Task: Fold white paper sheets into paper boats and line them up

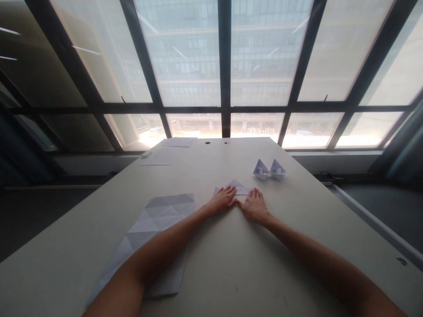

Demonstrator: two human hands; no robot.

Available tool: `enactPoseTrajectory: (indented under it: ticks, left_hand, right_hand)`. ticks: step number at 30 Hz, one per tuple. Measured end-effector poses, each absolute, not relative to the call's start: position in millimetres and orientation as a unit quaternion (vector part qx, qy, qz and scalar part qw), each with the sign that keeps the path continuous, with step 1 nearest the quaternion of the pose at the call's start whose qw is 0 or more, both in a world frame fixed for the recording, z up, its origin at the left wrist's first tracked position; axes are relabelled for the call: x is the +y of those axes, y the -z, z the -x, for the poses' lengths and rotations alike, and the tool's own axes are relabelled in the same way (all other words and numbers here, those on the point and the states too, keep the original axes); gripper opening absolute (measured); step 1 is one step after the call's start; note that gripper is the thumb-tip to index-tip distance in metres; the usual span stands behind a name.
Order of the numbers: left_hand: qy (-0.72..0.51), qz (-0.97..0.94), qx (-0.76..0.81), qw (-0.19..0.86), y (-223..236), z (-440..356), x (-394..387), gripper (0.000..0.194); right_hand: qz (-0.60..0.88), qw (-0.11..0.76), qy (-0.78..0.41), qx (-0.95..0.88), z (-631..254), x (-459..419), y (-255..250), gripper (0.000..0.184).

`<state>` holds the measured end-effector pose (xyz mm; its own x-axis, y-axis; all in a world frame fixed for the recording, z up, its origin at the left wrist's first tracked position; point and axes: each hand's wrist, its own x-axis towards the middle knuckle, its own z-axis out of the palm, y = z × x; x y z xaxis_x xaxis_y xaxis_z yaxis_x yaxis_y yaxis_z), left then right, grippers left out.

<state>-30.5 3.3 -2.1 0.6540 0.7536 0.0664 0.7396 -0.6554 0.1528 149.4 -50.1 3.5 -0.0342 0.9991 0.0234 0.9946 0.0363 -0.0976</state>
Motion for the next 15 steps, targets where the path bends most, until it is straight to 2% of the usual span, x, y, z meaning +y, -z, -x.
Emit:
enactPoseTrajectory:
  ticks: [4, 10, 15]
  left_hand:
    - [-0.066, -0.909, 0.409, 0.050, 1.7, 31.1, 2.8, 0.062]
    - [-0.067, -0.920, 0.383, 0.046, -0.4, 33.4, 2.4, 0.059]
    - [-0.054, -0.917, 0.391, 0.054, -2.7, 32.2, -0.4, 0.061]
  right_hand:
    - [0.696, 0.053, -0.021, -0.716, -150.6, -49.3, -0.3, 0.098]
    - [0.605, 0.100, -0.020, -0.790, -154.3, -44.1, 4.9, 0.067]
    - [0.532, 0.095, -0.045, -0.840, -156.9, -37.9, 5.3, 0.065]
